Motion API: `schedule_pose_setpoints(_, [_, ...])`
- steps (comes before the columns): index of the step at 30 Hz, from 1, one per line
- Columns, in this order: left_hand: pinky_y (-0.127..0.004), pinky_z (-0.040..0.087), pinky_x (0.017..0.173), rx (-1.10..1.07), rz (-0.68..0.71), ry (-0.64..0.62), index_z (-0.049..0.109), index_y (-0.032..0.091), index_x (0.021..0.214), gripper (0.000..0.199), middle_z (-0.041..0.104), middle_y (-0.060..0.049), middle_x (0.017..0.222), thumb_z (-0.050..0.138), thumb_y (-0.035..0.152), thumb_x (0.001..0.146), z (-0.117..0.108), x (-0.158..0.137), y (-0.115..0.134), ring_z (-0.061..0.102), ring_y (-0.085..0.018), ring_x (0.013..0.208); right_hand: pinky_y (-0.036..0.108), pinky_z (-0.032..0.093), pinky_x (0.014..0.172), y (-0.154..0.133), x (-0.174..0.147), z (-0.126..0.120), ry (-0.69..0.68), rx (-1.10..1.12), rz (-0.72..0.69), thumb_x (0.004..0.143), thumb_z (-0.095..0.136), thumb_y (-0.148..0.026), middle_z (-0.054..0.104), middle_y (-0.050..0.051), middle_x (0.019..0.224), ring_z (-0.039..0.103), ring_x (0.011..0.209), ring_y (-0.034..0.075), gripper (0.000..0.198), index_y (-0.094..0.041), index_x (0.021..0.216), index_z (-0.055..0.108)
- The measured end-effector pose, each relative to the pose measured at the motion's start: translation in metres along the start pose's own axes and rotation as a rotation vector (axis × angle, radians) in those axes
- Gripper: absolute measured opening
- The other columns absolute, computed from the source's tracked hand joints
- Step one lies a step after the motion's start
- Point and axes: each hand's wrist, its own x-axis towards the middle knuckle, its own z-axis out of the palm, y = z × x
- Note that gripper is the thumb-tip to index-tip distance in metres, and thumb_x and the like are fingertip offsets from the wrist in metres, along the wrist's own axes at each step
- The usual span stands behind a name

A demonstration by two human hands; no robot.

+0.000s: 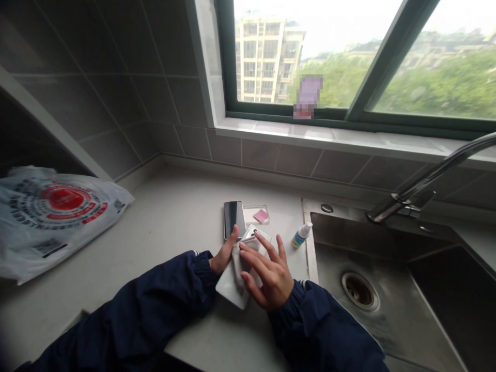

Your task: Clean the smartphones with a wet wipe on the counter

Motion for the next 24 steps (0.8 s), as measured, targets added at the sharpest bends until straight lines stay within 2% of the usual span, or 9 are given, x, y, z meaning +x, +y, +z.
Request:
schedule_pose_setpoints(4, [-0.035,0.048,0.083,0.156,0.046,-0.033,0.062,0.009,0.120,0.076,0.070,-0.012,0.088,0.045,0.073,0.084,-0.002,0.000,-0.005,0.068,-0.025,0.084,0.067,0.002,0.118,0.003,0.000,0.002,-0.021,-0.065,0.060,0.092,0.051,-0.032,0.054,0.009,0.144,0.023,0.147,0.037,0.058,-0.016,0.147,0.040])
schedule_pose_setpoints(10, [-0.036,0.044,0.096,0.167,0.108,-0.073,0.056,0.012,0.132,0.073,0.070,-0.015,0.107,0.048,0.069,0.086,0.006,0.002,-0.005,0.064,-0.028,0.107,0.065,-0.001,0.118,0.009,-0.002,0.007,-0.038,-0.135,0.152,0.097,0.044,-0.039,0.048,0.010,0.149,0.019,0.148,0.036,0.059,-0.018,0.151,0.033])
schedule_pose_setpoints(15, [-0.043,0.047,0.091,0.153,-0.059,-0.120,0.053,0.014,0.135,0.085,0.069,-0.016,0.108,0.044,0.079,0.080,0.006,-0.002,0.001,0.065,-0.033,0.106,0.062,0.011,0.118,0.016,-0.005,0.009,0.032,-0.137,0.176,0.096,0.046,-0.030,0.048,0.009,0.149,0.026,0.147,0.034,0.050,-0.021,0.146,0.043])
schedule_pose_setpoints(17, [-0.045,0.047,0.090,0.129,-0.077,-0.114,0.052,0.013,0.136,0.090,0.069,-0.017,0.109,0.042,0.082,0.078,0.004,-0.001,0.003,0.064,-0.034,0.106,0.062,0.015,0.117,0.018,-0.006,0.009,0.051,-0.142,0.166,0.095,0.048,-0.026,0.050,0.010,0.147,0.028,0.146,0.035,0.049,-0.021,0.143,0.046])
schedule_pose_setpoints(21, [-0.043,0.047,0.090,0.059,-0.007,-0.055,0.051,0.009,0.135,0.093,0.069,-0.019,0.105,0.036,0.082,0.080,0.002,0.001,0.004,0.066,-0.032,0.100,0.063,0.022,0.116,0.016,-0.004,0.008,0.051,-0.108,0.107,0.094,0.049,-0.023,0.050,0.012,0.146,0.028,0.146,0.035,0.049,-0.018,0.143,0.047])
schedule_pose_setpoints(24, [-0.036,0.049,0.083,-0.029,0.057,-0.008,0.053,0.007,0.133,0.092,0.070,-0.017,0.096,0.029,0.080,0.083,0.003,0.002,0.006,0.067,-0.025,0.086,0.060,0.027,0.115,0.007,-0.001,0.005,-0.024,-0.044,-0.003,0.094,0.050,-0.023,0.049,0.015,0.147,0.032,0.144,0.034,0.050,-0.015,0.143,0.046])
